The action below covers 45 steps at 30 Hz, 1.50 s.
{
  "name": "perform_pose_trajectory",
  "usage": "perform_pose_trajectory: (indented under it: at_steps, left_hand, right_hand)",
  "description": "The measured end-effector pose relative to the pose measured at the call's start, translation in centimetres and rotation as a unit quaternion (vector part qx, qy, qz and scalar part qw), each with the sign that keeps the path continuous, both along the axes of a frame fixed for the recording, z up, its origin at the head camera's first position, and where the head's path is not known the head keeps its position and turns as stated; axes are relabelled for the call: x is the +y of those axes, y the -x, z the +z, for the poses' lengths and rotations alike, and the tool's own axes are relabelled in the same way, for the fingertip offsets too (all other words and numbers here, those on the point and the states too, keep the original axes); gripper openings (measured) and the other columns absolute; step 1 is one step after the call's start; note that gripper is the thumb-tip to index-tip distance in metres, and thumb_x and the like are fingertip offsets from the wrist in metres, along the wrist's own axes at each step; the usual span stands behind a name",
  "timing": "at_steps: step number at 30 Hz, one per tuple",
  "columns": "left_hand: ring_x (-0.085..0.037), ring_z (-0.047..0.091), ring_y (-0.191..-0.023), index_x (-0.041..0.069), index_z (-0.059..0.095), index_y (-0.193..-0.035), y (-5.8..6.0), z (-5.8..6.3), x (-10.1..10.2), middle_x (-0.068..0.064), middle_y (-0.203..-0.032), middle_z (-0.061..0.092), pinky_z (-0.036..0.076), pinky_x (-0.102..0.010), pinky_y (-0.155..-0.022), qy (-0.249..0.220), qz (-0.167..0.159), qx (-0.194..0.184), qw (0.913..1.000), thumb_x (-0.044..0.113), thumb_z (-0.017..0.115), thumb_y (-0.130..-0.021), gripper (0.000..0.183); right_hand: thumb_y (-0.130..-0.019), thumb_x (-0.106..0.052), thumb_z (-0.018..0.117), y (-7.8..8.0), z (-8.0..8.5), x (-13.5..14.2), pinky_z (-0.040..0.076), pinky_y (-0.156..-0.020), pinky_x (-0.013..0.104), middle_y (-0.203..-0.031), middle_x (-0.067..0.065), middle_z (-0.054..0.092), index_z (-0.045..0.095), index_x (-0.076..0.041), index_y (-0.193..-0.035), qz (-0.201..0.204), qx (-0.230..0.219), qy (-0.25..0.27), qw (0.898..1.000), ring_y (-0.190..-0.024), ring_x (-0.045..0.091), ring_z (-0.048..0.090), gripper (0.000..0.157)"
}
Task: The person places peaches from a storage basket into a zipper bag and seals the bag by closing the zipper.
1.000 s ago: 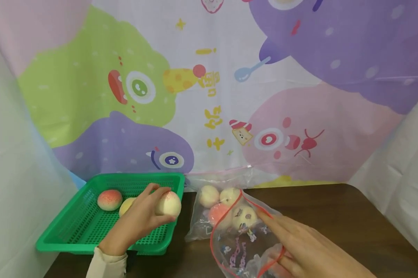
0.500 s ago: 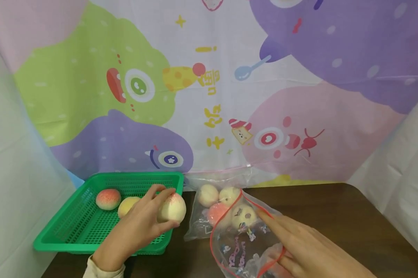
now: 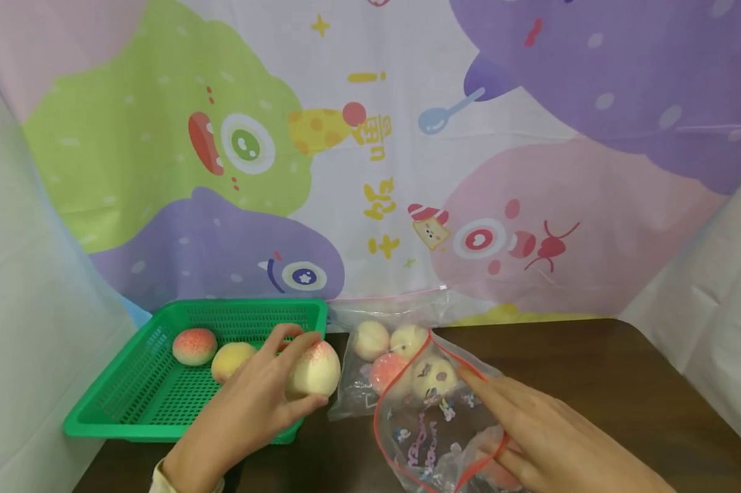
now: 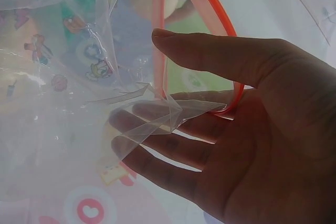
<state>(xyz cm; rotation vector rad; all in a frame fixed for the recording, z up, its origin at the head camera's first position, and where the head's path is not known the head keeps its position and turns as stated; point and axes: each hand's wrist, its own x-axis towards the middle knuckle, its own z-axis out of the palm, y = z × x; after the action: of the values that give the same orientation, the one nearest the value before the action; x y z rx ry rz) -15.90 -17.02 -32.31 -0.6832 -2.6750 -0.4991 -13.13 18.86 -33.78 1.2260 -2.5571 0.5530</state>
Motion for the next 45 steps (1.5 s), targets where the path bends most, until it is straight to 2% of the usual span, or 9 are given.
perform_pose_trajectory:
  at_steps: [6,11,15,18,24,27,35,40,45]
  left_hand:
    - [-0.014,0.061,-0.082,0.017,0.057,-0.134,-0.7,0.4,0.5,-0.007,-0.126,0.050,0.051,-0.023,-0.062,0.012,0.013,-0.005,0.9998,0.035,0.087,-0.075,0.068]
    - [-0.014,0.060,-0.082,0.016,0.056,-0.135,-1.3,0.6,0.8,-0.006,-0.126,0.049,0.050,-0.021,-0.062,0.016,-0.002,0.014,0.9998,0.033,0.088,-0.075,0.070]
    - [-0.012,0.059,-0.082,0.014,0.057,-0.136,-1.6,0.6,1.0,-0.003,-0.123,0.049,0.051,-0.019,-0.065,0.015,-0.022,0.046,0.9986,0.031,0.088,-0.074,0.071]
    - [-0.011,0.057,-0.082,0.014,0.056,-0.136,-1.9,0.6,1.2,-0.001,-0.123,0.049,0.051,-0.019,-0.067,0.011,-0.039,0.064,0.9971,0.030,0.088,-0.074,0.072]
    - [-0.006,0.056,-0.081,0.015,0.053,-0.137,-2.5,0.8,1.7,-0.001,-0.126,0.047,0.050,-0.020,-0.068,0.001,-0.064,0.064,0.9959,0.030,0.089,-0.074,0.074]
    - [-0.007,0.058,-0.083,0.016,0.052,-0.138,-3.0,0.9,2.0,-0.002,-0.128,0.046,0.052,-0.022,-0.069,0.004,-0.072,0.071,0.9949,0.031,0.088,-0.075,0.075]
    - [-0.009,0.059,-0.082,0.015,0.052,-0.137,-3.9,1.5,2.7,-0.001,-0.127,0.047,0.053,-0.024,-0.066,0.019,-0.089,0.088,0.9919,0.034,0.089,-0.073,0.076]
    - [-0.009,0.057,-0.085,0.015,0.053,-0.135,-4.3,1.6,3.5,0.002,-0.126,0.046,0.053,-0.022,-0.068,0.018,-0.103,0.094,0.9901,0.035,0.088,-0.074,0.073]
    - [-0.010,0.057,-0.090,0.016,0.051,-0.138,-4.6,1.5,4.3,0.002,-0.126,0.048,0.053,-0.022,-0.069,0.018,-0.126,0.102,0.9866,0.037,0.086,-0.075,0.075]
  right_hand:
    - [-0.085,-0.017,0.078,-0.1,0.3,-0.1,0.047,-0.072,0.021,-0.141,-0.015,0.042,0.017,-0.026,-0.160,-0.011,-0.061,0.014,0.998,-0.080,-0.009,0.051,0.097]
    - [-0.083,-0.019,0.080,-0.1,0.0,0.0,0.049,-0.075,0.024,-0.148,-0.011,0.040,0.017,-0.024,-0.160,-0.014,-0.021,-0.001,1.000,-0.092,-0.006,0.053,0.100]
    - [-0.087,-0.025,0.077,0.1,-0.4,0.2,0.048,-0.083,0.023,-0.155,0.001,0.038,0.022,-0.011,-0.159,0.011,0.041,0.002,0.999,-0.097,-0.007,0.054,0.091]
    - [-0.090,-0.025,0.074,0.2,-0.6,0.3,0.044,-0.086,0.018,-0.154,0.007,0.039,0.025,-0.003,-0.156,0.031,0.059,0.014,0.998,-0.094,-0.010,0.056,0.085]
    - [-0.077,-0.012,0.080,0.1,-0.4,0.1,0.048,-0.071,0.022,-0.144,-0.005,0.044,0.020,-0.015,-0.160,-0.001,0.025,-0.004,1.000,-0.087,-0.006,0.051,0.102]
    - [-0.075,-0.011,0.081,0.1,-0.4,0.0,0.049,-0.072,0.024,-0.140,-0.005,0.047,0.022,-0.015,-0.159,-0.004,0.028,-0.006,1.000,-0.086,-0.007,0.050,0.103]
    - [-0.076,-0.015,0.081,-0.2,-0.1,-0.4,0.050,-0.077,0.026,-0.147,-0.010,0.042,0.020,-0.021,-0.160,-0.030,0.035,-0.016,0.999,-0.099,-0.002,0.049,0.104]
    - [-0.083,-0.023,0.077,-0.4,0.2,-0.6,0.052,-0.091,0.033,-0.158,-0.012,0.033,0.019,-0.021,-0.160,-0.031,0.050,-0.015,0.998,-0.121,0.001,0.049,0.097]
    - [-0.078,-0.011,0.076,-0.1,-0.6,-0.5,0.053,-0.079,0.028,-0.149,-0.005,0.045,0.022,-0.020,-0.159,-0.023,0.037,-0.021,0.999,-0.105,0.002,0.053,0.098]
